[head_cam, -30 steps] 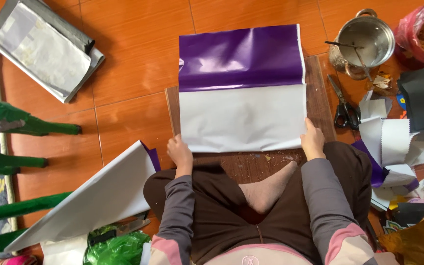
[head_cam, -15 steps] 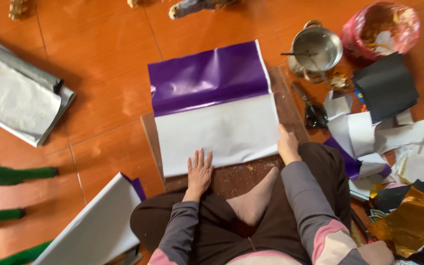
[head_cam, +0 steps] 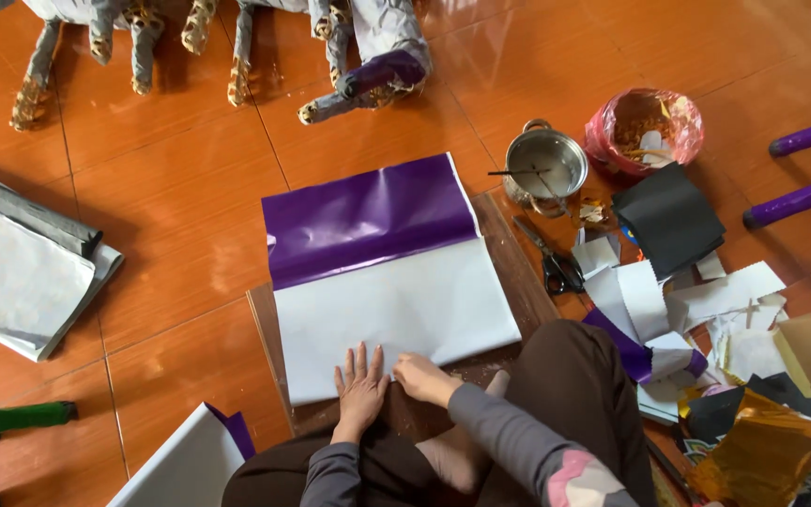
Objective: Cutting and folding paper or plastic sheets for a craft project.
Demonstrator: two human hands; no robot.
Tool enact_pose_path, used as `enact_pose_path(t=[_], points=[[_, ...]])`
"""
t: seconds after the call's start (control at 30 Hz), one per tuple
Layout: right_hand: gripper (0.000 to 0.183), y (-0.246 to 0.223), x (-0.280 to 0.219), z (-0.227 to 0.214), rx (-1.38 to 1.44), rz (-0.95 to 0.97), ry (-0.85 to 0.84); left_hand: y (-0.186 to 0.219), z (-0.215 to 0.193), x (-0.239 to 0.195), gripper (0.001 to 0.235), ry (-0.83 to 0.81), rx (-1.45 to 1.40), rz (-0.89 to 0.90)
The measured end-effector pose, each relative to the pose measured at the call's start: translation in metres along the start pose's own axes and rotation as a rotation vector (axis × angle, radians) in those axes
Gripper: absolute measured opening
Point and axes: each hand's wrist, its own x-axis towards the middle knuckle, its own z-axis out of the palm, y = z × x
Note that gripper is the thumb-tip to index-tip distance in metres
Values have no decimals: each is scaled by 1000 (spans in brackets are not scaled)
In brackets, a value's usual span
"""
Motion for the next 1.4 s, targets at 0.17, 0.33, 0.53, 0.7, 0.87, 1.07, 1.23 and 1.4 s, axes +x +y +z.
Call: enact_pose_path(t=[0.17,0.33,0.53,0.7,0.87,1.07,1.23,1.4], points=[[13,139,16,28,-129,81,-227,-39,5,13,78,5,-10,-29],[17,190,-30,-80,-387,453,-320,-67,-47,-23,94,57,-54,-376],[22,184,-54,-121,-301,517,-141,-105,-25,-23,96,179,-292,-569],[23,163,-55,-122,-293,596,-230,-126,4,-36,92,180,-208,-443],[21,142,-57,-141,-253,651,-259,-104,-42,-47,101,-17,-44,-459],[23,167,-30,-155,-234,627,-378,-135,-43,-38,136,-117,416,-278],[33,225,83,-187,290,428,-218,-142,-63,-28,142,-294,402,-249],[39,174,181,-243,-229,316,639,-153,-57,-24,141,-324,387,-251]])
